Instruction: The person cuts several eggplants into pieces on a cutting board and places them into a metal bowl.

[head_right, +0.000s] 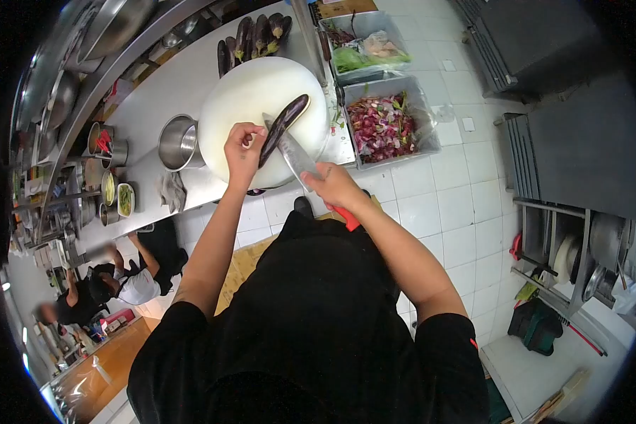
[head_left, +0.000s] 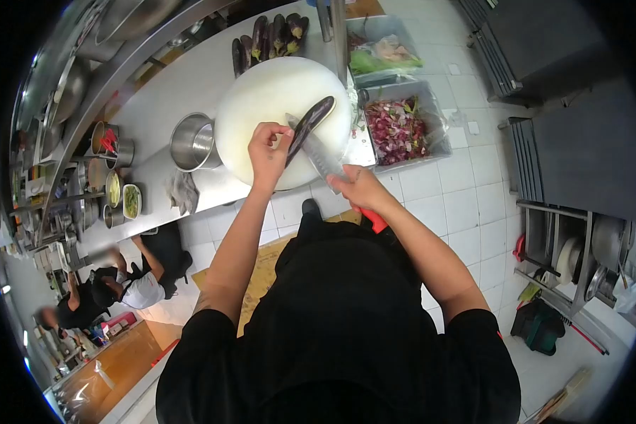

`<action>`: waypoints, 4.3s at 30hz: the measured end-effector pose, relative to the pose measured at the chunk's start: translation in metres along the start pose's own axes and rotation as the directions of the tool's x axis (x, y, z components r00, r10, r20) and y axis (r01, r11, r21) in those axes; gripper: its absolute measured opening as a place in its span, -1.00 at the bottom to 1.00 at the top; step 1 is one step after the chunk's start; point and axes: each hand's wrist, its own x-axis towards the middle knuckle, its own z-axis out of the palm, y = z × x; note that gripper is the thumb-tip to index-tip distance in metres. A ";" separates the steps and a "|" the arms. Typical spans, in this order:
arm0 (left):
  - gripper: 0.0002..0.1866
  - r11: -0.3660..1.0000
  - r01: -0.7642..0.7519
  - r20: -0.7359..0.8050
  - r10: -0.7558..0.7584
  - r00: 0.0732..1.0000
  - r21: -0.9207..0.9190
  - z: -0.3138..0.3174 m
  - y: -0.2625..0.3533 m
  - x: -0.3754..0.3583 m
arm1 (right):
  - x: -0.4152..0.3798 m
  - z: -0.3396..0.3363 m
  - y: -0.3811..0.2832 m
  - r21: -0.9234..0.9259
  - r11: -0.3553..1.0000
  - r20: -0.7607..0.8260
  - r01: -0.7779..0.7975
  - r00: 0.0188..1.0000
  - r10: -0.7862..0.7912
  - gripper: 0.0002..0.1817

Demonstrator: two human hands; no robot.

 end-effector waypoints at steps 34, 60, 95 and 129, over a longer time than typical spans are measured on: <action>-0.87 0.965 0.078 0.023 -0.086 0.996 0.251 -0.039 -0.009 -0.046 | -0.030 0.005 -0.010 -0.177 0.984 0.138 0.000 0.990 0.025 -0.54; -0.63 0.950 -0.210 0.409 0.100 0.907 0.233 0.009 0.043 0.010 | -0.048 -0.030 0.043 0.029 0.999 -0.218 -0.028 0.975 0.033 -0.46; -0.67 0.987 -0.019 0.303 -0.030 0.952 0.158 0.018 0.036 0.003 | -0.052 -0.035 0.033 0.053 0.998 -0.159 0.015 0.987 -0.007 -0.54; -0.71 0.996 -0.006 0.152 -0.008 0.988 0.089 0.025 0.024 0.002 | 0.020 -0.009 -0.001 0.072 0.997 -0.088 0.036 0.996 -0.030 -0.55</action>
